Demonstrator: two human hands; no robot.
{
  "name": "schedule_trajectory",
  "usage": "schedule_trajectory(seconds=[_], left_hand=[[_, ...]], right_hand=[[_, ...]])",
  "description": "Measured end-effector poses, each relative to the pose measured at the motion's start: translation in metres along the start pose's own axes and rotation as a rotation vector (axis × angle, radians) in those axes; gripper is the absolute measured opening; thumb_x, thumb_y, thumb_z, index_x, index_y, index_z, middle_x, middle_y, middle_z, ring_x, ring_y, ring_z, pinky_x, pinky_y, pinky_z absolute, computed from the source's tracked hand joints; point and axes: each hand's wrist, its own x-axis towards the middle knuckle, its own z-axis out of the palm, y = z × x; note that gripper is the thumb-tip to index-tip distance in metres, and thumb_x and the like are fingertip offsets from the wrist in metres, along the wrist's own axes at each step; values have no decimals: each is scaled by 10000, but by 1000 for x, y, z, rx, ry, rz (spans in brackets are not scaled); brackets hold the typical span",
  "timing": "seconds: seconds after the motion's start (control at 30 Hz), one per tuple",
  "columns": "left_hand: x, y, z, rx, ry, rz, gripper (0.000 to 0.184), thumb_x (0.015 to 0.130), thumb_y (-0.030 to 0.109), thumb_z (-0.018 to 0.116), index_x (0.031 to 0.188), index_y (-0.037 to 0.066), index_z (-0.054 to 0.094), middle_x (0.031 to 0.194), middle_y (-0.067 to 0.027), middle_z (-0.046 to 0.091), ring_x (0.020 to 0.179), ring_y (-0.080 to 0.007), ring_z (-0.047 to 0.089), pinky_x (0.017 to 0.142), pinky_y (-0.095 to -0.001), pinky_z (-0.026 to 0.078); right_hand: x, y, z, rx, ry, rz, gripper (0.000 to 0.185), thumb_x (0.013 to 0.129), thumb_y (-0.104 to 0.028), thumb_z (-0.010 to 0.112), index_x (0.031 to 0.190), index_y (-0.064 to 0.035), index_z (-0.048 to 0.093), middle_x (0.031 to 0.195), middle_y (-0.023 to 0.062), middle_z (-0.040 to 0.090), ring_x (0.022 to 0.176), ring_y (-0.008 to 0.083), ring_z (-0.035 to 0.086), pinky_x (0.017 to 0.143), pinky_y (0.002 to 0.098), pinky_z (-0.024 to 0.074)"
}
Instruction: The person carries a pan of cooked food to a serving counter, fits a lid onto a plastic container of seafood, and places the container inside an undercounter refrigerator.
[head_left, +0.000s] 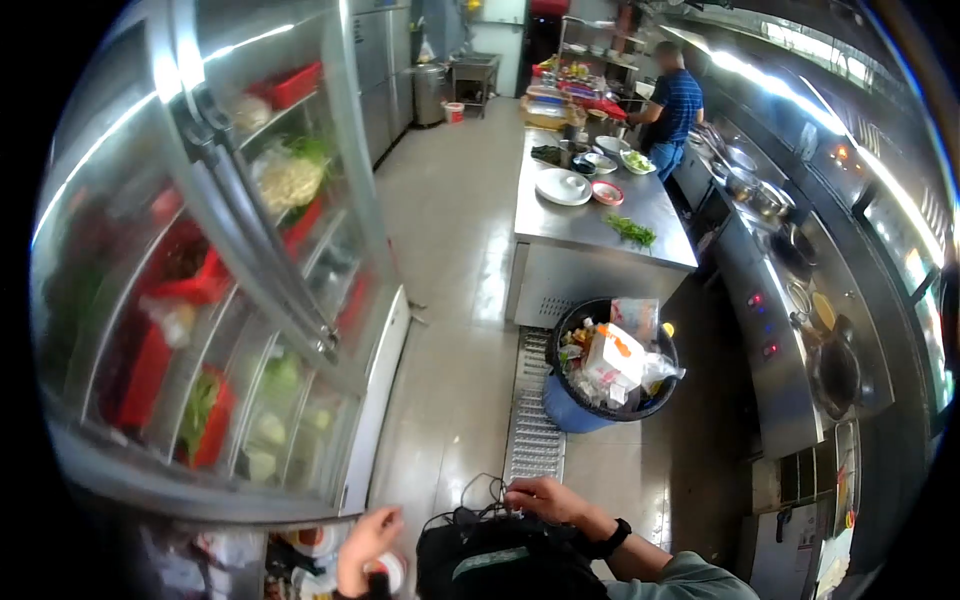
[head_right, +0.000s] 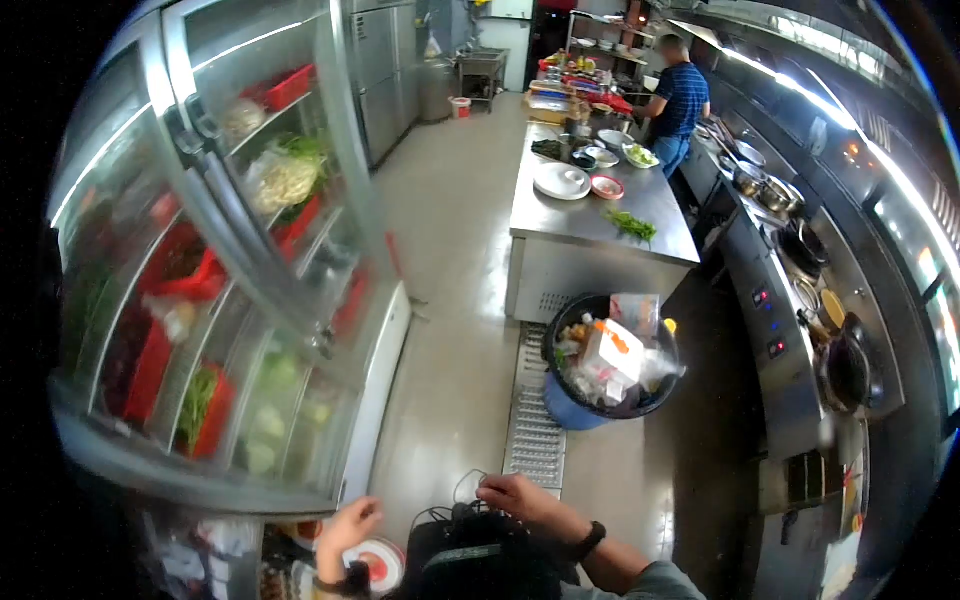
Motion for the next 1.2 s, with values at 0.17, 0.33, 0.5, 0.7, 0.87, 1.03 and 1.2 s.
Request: schedule_trajectory(seconds=[0.17, 0.33, 0.5, 0.7, 0.87, 1.03, 1.2], left_hand=[[180, 85, -60, -22, -117, 224, 355, 908, 245, 654, 1194, 41, 604, 1176, -169, 638, 1022, -323, 635, 841, -379, 526], [369, 141, -74, 176, -254, 434, 374, 913, 237, 666, 1212, 26, 592, 1161, -165, 638, 1052, -300, 633, 892, -375, 510], [479, 186, -122, -40, -325, 323, 388, 927, 224, 657, 1249, 22, 579, 1144, -139, 652, 1024, -250, 638, 891, -346, 503], [613, 223, -195, 80, -215, 329, 383, 912, 222, 665, 1232, 26, 591, 1090, -151, 651, 1003, -263, 639, 861, -353, 505], [758, 254, -253, 200, -268, 380, 359, 891, 192, 652, 1198, 18, 590, 1105, -196, 625, 1012, -343, 617, 862, -385, 497], [919, 310, -293, 382, -314, 615, 249, 853, 156, 592, 1043, -4, 595, 1057, -223, 601, 1032, -407, 573, 862, -455, 480], [1051, 376, -305, 550, -227, 645, 282, 856, 218, 603, 1058, 21, 605, 1091, -193, 614, 1046, -384, 585, 875, -464, 487]], right_hand=[[83, -8, -80, 41, 103, 31, 276, 1011, -280, 555, 1009, -18, 644, 783, 24, 615, 731, 101, 547, 674, 279, 462], [202, -10, -197, 323, 224, -86, 309, 1012, -308, 552, 1006, -14, 649, 766, 13, 612, 734, 96, 545, 679, 266, 468], [327, -74, -299, 200, 96, -192, 361, 1004, -352, 561, 1031, 0, 637, 787, 22, 618, 743, 92, 544, 695, 278, 472], [484, -128, -376, 146, -28, -340, 368, 1003, -362, 559, 1014, -3, 642, 771, 23, 599, 718, 95, 521, 668, 277, 462], [600, -177, -444, 91, -43, -345, 387, 1011, -369, 532, 986, 2, 637, 746, 56, 601, 721, 135, 562, 682, 311, 482], [705, -206, -515, 397, 341, -315, 377, 1037, -318, 499, 873, -6, 633, 718, -2, 577, 672, 83, 525, 630, 252, 451], [790, -208, -611, 571, 660, -345, 381, 1043, -310, 485, 850, -15, 629, 702, 3, 572, 643, 94, 515, 610, 246, 436]])
